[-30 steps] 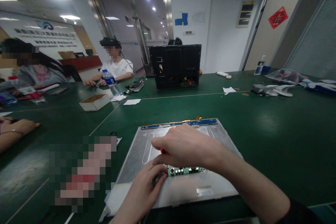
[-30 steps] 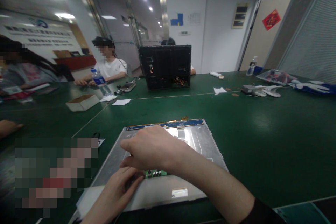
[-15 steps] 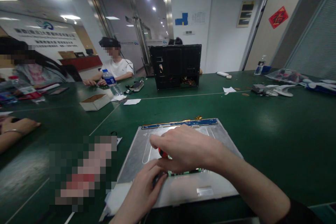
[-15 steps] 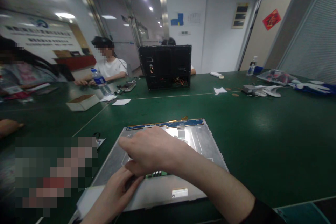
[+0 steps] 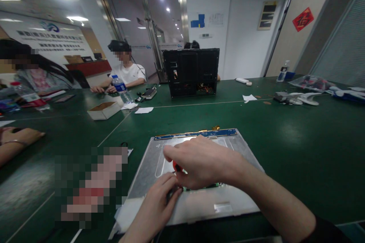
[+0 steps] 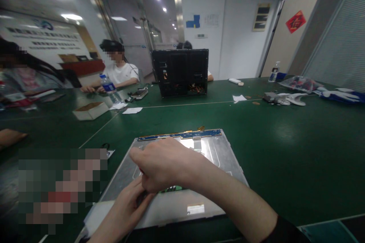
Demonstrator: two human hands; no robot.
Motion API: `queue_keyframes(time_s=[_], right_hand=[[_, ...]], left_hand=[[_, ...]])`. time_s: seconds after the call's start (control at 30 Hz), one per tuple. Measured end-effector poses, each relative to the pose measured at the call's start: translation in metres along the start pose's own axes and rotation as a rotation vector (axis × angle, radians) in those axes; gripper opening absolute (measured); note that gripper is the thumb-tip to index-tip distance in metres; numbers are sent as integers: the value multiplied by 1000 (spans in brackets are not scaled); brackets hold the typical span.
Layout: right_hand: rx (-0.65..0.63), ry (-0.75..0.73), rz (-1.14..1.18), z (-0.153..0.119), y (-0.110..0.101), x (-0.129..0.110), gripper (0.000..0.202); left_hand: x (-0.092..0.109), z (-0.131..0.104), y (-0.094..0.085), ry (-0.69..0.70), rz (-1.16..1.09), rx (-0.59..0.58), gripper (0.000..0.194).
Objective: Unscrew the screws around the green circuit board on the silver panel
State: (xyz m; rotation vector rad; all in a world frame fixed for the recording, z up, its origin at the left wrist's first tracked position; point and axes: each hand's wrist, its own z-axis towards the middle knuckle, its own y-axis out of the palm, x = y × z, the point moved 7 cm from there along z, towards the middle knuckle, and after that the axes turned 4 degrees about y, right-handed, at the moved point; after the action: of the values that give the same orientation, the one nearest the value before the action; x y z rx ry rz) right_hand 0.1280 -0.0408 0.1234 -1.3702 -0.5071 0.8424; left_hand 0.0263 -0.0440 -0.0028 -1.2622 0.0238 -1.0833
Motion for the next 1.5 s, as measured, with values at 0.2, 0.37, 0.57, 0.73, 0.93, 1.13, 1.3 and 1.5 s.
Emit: queue_keyframes(time_s=[0.2, 0.37, 0.57, 0.73, 0.93, 1.13, 1.3, 1.5], right_hand=[[33, 29, 0, 0, -1, 2, 24], [8, 81, -53, 1, -3, 2, 29], [-28, 73, -38, 1, -2, 2, 16], [4, -3, -28, -1, -4, -1, 16], [-1, 60, -15, 1, -3, 4, 28], [16, 60, -58, 1, -2, 3, 20], [17, 33, -22, -2, -2, 1, 19], [27, 7, -52, -3, -3, 0, 13]], left_hand=[[0, -1, -1, 8, 22, 39, 18], [-3, -2, 2, -27, 41, -19, 15], [-3, -3, 2, 3, 12, -25, 15], [-2, -1, 0, 3, 12, 14, 15], [-4, -1, 3, -45, 34, -25, 17], [-2, -2, 3, -36, 11, -41, 16], [-2, -1, 3, -11, -2, -31, 16], [-3, -1, 2, -15, 20, -16, 15]])
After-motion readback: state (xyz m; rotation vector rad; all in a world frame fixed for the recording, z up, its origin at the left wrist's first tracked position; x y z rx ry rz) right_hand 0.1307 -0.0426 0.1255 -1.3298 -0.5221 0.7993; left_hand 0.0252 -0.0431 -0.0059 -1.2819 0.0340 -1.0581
